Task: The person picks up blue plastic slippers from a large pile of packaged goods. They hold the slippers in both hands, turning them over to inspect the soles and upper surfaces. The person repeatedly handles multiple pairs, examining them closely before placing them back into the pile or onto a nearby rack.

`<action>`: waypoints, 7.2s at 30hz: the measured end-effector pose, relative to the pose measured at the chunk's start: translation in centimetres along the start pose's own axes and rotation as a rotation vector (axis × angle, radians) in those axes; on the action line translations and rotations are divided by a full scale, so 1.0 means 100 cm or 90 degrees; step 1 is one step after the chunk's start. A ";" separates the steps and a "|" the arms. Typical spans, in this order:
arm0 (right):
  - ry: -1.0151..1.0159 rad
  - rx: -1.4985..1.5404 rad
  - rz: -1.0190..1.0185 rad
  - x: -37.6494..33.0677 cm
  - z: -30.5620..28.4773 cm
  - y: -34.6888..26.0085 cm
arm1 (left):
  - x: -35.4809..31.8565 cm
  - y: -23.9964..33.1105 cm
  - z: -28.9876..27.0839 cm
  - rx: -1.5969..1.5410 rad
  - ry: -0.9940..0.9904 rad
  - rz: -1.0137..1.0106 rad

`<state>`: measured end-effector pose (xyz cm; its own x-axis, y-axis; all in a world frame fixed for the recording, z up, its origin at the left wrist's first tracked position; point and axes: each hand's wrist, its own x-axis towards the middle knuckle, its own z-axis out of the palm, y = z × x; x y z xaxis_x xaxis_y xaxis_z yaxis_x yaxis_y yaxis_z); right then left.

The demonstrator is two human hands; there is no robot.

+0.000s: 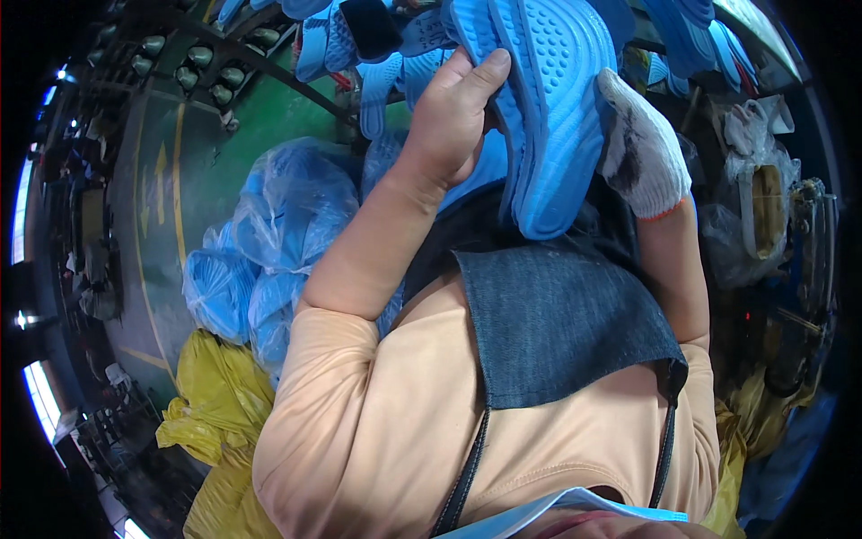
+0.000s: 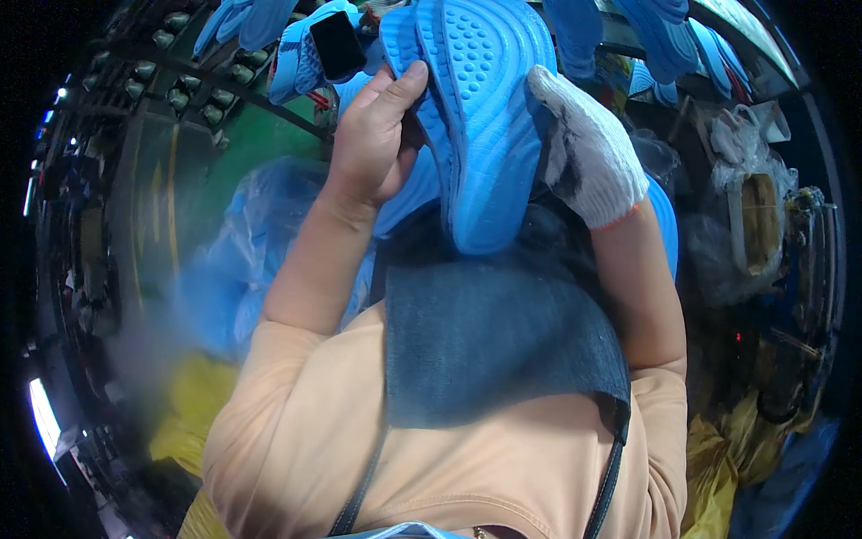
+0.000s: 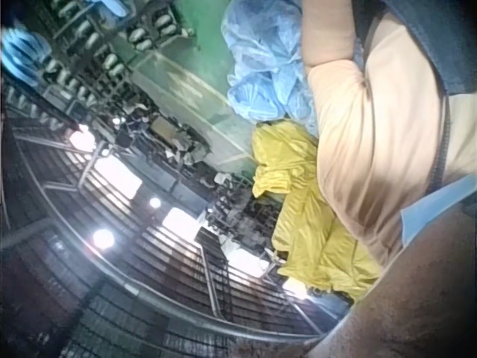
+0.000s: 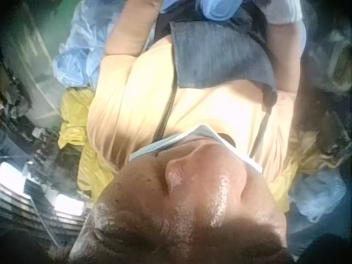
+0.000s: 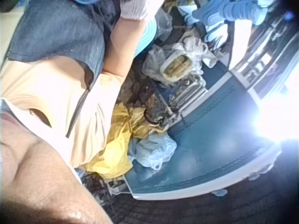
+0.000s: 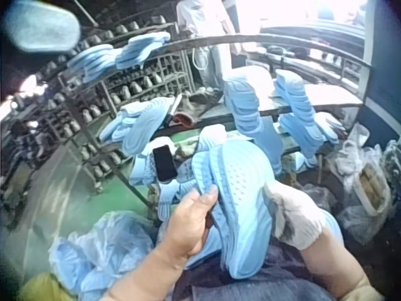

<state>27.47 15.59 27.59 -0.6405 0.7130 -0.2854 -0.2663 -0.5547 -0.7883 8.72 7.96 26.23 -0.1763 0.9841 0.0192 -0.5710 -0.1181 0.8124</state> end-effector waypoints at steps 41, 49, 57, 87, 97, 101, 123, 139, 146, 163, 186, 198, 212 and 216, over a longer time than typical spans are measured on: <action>-0.273 -0.014 0.064 0.049 0.039 0.016 | -0.529 -0.101 -0.383 0.795 1.200 -0.467; -0.154 -0.039 0.027 0.038 0.030 0.022 | -0.485 -0.090 -0.321 0.822 1.015 -0.717; -0.179 0.016 0.059 0.045 0.010 0.017 | -0.456 -0.117 -0.326 1.013 0.995 -0.533; -0.003 -0.025 -0.011 0.028 0.022 0.021 | -0.277 0.090 -0.203 0.339 0.470 0.162; -0.119 0.114 0.050 0.027 0.027 0.023 | -0.132 0.061 -0.114 -0.115 0.133 0.201; -0.113 0.152 0.089 0.019 0.040 0.017 | -0.094 0.050 -0.082 -0.171 0.004 0.092; -0.702 0.321 -0.088 -0.026 0.042 -0.071 | -0.081 0.043 -0.063 -0.254 -0.012 0.076; -0.838 0.203 -0.221 -0.107 0.071 -0.093 | -0.066 0.042 -0.041 -0.234 0.075 0.048; -0.866 0.225 -0.150 -0.102 0.067 -0.088 | -0.064 0.042 -0.044 -0.225 0.041 0.057; -0.854 0.264 -0.126 -0.086 0.047 -0.089 | -0.044 0.047 -0.028 -0.018 0.024 0.010; -0.152 0.170 -0.352 -0.053 -0.090 -0.053 | -0.045 0.035 -0.048 -0.082 -0.008 -0.151; -0.031 0.179 -0.192 -0.050 -0.088 -0.030 | -0.038 0.028 -0.045 -0.085 0.012 -0.182; 0.155 0.248 -0.174 -0.042 -0.098 -0.023 | -0.031 0.017 -0.057 0.305 0.013 -0.308; 0.122 0.241 -0.155 -0.045 -0.101 -0.022 | -0.022 0.001 -0.056 0.434 -0.064 -0.327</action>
<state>38.16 17.92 25.10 -0.3918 0.8880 -0.2406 -0.6577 -0.4532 -0.6017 4.57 5.01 23.04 0.0619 0.9046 -0.4218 0.0522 0.4191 0.9064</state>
